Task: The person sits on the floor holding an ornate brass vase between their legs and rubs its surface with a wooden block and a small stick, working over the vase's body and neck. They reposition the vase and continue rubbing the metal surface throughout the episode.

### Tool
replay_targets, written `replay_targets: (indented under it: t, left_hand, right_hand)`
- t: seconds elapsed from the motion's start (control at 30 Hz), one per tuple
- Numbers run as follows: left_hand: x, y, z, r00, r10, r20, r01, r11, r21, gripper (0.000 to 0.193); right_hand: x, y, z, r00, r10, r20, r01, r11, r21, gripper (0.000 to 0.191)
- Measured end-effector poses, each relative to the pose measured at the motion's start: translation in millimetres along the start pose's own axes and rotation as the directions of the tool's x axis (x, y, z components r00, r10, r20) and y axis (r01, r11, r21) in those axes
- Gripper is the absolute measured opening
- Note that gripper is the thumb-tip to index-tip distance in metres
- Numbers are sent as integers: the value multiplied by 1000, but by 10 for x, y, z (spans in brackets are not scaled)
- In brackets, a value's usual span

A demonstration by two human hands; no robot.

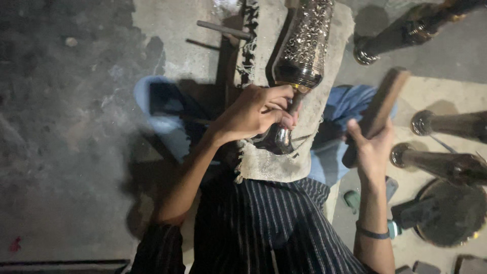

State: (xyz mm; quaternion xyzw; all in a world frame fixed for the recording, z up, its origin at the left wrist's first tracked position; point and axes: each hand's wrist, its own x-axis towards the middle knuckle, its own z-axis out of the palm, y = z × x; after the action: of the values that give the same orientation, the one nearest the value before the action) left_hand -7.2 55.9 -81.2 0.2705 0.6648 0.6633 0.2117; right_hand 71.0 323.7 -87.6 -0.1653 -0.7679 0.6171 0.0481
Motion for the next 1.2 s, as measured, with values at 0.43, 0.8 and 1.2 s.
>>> replay_targets:
  t: [0.43, 0.8, 1.2]
  left_hand:
    - [-157, 91, 220, 970, 135, -200, -108, 984, 140, 20]
    - [-331, 42, 52, 989, 102, -110, -89, 990, 114, 20]
    - [-182, 275, 51, 998, -52, 32, 51, 998, 25, 25]
  right_hand:
    - [470, -348, -162, 920, -289, 263, 297, 955, 11, 43]
    - [-238, -161, 335, 969, -245, -26, 245, 969, -25, 44]
    - [-979, 87, -43, 961, -98, -259, 90, 995, -44, 43]
